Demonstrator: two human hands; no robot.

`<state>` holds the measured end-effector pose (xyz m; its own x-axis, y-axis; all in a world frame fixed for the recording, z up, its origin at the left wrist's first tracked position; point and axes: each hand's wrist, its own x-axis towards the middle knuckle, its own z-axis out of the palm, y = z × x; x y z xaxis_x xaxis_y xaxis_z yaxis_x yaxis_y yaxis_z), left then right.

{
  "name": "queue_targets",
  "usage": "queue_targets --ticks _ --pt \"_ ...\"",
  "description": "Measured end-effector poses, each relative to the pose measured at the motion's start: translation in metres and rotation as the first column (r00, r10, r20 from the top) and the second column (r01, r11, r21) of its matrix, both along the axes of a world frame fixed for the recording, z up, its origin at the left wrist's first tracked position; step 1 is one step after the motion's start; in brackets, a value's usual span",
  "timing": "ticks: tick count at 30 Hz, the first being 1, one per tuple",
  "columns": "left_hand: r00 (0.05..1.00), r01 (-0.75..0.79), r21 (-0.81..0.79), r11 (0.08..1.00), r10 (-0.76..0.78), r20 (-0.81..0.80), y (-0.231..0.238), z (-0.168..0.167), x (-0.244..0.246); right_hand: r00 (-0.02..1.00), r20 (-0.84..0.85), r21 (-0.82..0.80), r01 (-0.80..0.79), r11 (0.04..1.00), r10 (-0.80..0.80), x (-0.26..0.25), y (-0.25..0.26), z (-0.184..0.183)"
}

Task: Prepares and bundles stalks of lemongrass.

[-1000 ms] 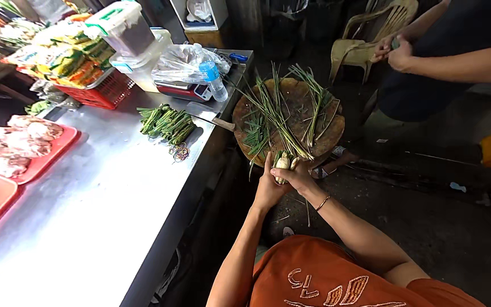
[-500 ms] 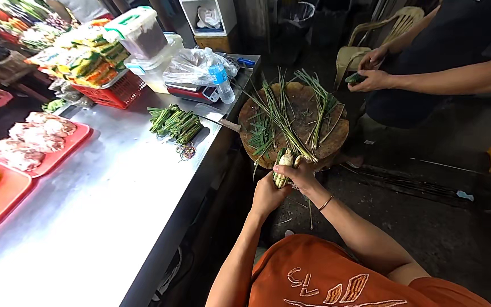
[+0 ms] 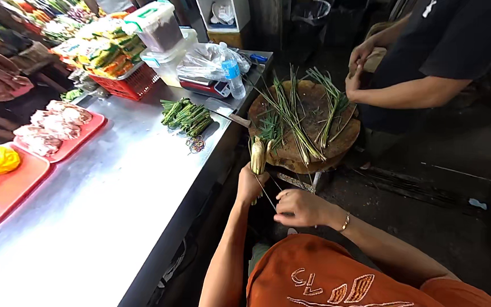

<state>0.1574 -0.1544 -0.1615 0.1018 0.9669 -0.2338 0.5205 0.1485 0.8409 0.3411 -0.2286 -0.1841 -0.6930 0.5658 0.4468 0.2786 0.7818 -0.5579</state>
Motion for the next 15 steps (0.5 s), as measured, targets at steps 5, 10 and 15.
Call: queue_targets --ticks 5,10,15 --pt "0.999 -0.047 0.011 0.999 0.047 0.025 0.001 0.003 -0.012 0.993 0.019 0.009 0.117 0.993 -0.117 0.017 0.014 -0.037" --pt "0.965 -0.075 -0.02 0.997 0.078 0.249 0.004 -0.005 -0.019 0.922 -0.282 -0.146 -0.314 0.938 0.265 -0.01 -0.022 0.02" --pt "0.783 -0.207 -0.019 0.978 0.177 0.596 -0.011 0.007 -0.016 0.488 -0.87 -0.387 -0.597 0.702 -0.065 -0.013 -0.013 0.033"
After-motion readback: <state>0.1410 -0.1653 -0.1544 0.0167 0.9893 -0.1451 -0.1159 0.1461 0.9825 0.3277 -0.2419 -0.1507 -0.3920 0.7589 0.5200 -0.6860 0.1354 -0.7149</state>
